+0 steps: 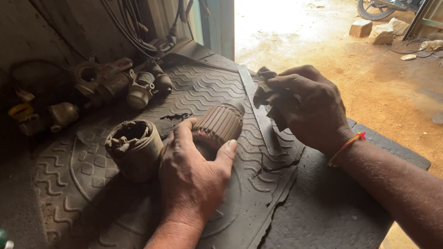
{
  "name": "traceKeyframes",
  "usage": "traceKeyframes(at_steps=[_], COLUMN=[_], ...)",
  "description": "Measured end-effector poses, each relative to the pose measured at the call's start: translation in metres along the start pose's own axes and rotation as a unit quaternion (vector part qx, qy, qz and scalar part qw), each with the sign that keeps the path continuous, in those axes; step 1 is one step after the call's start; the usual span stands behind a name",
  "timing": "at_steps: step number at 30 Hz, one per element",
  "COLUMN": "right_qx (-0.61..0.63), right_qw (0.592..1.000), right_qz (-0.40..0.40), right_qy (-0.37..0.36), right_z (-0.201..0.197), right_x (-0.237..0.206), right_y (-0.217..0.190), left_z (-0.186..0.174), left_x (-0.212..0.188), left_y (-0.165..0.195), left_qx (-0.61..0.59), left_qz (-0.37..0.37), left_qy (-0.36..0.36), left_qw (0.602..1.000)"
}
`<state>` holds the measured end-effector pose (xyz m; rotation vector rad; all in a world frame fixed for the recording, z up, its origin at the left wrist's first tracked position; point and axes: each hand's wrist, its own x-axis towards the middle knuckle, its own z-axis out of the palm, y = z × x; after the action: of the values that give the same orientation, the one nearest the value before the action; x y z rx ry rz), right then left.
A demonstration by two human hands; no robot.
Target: The person cleans a cylindrical mechanical part using a flat metal tool and a cloth. They scrape the surface of the part with the tool and wipe it with the cloth, repeating the process to remove debris.
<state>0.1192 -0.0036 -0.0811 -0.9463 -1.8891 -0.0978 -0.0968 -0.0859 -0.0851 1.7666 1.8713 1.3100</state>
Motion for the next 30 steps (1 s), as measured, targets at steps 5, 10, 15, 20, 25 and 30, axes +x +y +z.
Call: traceKeyframes(at_steps=[5,10,15,20,25,30], right_qx=[0.027,0.028,0.028,0.095,-0.011,-0.076], right_qw=[0.997,0.996,0.998,0.988,0.932,0.954], right_qz=[0.072,0.079,0.050,-0.121,-0.339,-0.272], right_qy=[0.006,-0.005,0.011,0.004,-0.125,-0.102], right_z=[-0.003,-0.004,-0.006,-0.014,-0.010,-0.012], right_x=[-0.002,-0.003,0.001,-0.004,-0.008,0.005], right_y=[0.006,0.007,-0.010,-0.040,-0.052,-0.039], left_z=[0.007,0.009,-0.001,-0.005,-0.005,-0.001], left_x=[-0.002,-0.002,-0.003,-0.004,-0.003,-0.005], left_y=[-0.004,-0.005,-0.003,0.002,-0.001,-0.001], left_qx=[0.062,0.055,0.028,0.023,0.010,0.031], left_qz=[0.106,0.068,0.073,0.083,0.070,0.029], left_qy=[0.044,0.023,0.038,0.021,0.012,-0.018], left_qw=[0.991,0.996,0.996,0.996,0.997,0.999])
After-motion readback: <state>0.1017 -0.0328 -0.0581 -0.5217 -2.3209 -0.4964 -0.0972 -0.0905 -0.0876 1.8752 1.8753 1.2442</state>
